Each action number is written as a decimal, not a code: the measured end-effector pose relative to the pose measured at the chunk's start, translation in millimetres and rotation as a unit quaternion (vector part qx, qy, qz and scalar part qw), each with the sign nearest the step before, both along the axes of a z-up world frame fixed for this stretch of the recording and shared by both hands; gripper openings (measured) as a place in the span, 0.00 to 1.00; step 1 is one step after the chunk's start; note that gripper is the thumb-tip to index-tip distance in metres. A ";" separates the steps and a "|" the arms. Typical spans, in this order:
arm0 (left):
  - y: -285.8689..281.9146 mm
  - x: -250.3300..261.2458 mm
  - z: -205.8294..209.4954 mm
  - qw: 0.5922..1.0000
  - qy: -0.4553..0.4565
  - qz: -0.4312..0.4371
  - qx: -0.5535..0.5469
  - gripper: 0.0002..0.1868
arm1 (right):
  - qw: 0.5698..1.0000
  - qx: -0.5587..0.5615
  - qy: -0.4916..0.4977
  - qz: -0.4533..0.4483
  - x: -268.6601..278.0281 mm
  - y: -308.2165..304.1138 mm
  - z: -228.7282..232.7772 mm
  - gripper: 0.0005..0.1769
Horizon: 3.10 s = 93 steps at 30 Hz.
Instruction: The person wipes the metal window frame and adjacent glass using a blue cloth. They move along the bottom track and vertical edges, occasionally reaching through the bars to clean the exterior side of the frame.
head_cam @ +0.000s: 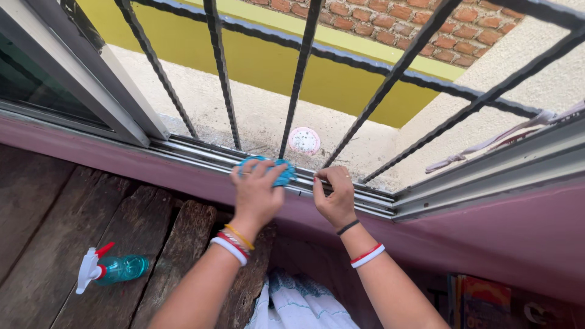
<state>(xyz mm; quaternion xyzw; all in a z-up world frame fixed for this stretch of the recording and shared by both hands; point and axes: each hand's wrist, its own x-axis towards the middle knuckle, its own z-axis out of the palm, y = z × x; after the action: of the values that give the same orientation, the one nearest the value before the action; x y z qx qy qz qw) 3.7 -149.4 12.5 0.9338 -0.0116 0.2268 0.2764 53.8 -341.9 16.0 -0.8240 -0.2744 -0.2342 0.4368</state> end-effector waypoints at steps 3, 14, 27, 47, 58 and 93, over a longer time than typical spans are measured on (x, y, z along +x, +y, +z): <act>-33.8 -8.6 11.7 0.999 -0.015 -0.028 0.009 0.21 | 0.999 -0.006 0.030 -0.029 -0.2 2.7 -6.9 0.06; 44.0 -4.0 6.8 0.996 0.004 -0.083 0.009 0.19 | 0.993 0.048 0.040 -0.102 -7.3 -72.0 -27.4 0.02; -140.5 5.6 8.2 0.989 0.001 -0.141 0.039 0.20 | 0.976 0.127 0.069 -0.165 -38.2 -86.1 -36.6 0.08; -225.7 15.1 12.5 0.972 -0.078 -0.200 -0.095 0.23 | 0.981 0.110 0.032 -0.156 -84.3 -135.7 2.9 0.19; -211.0 21.2 7.7 0.973 -0.053 -0.224 0.021 0.17 | 0.980 -0.022 -0.033 -0.195 -75.6 -125.5 17.0 0.14; -141.9 16.7 -3.5 0.987 -0.086 -0.134 -0.036 0.21 | 0.991 -0.031 0.036 -0.125 -49.7 -108.6 -17.7 0.18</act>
<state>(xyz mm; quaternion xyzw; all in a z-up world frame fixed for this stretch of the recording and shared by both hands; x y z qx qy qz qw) 20.4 -291.3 9.0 0.8904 -0.1521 0.2672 0.3355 4.1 -450.5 -1.7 -0.8729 -0.1606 -0.2484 0.3881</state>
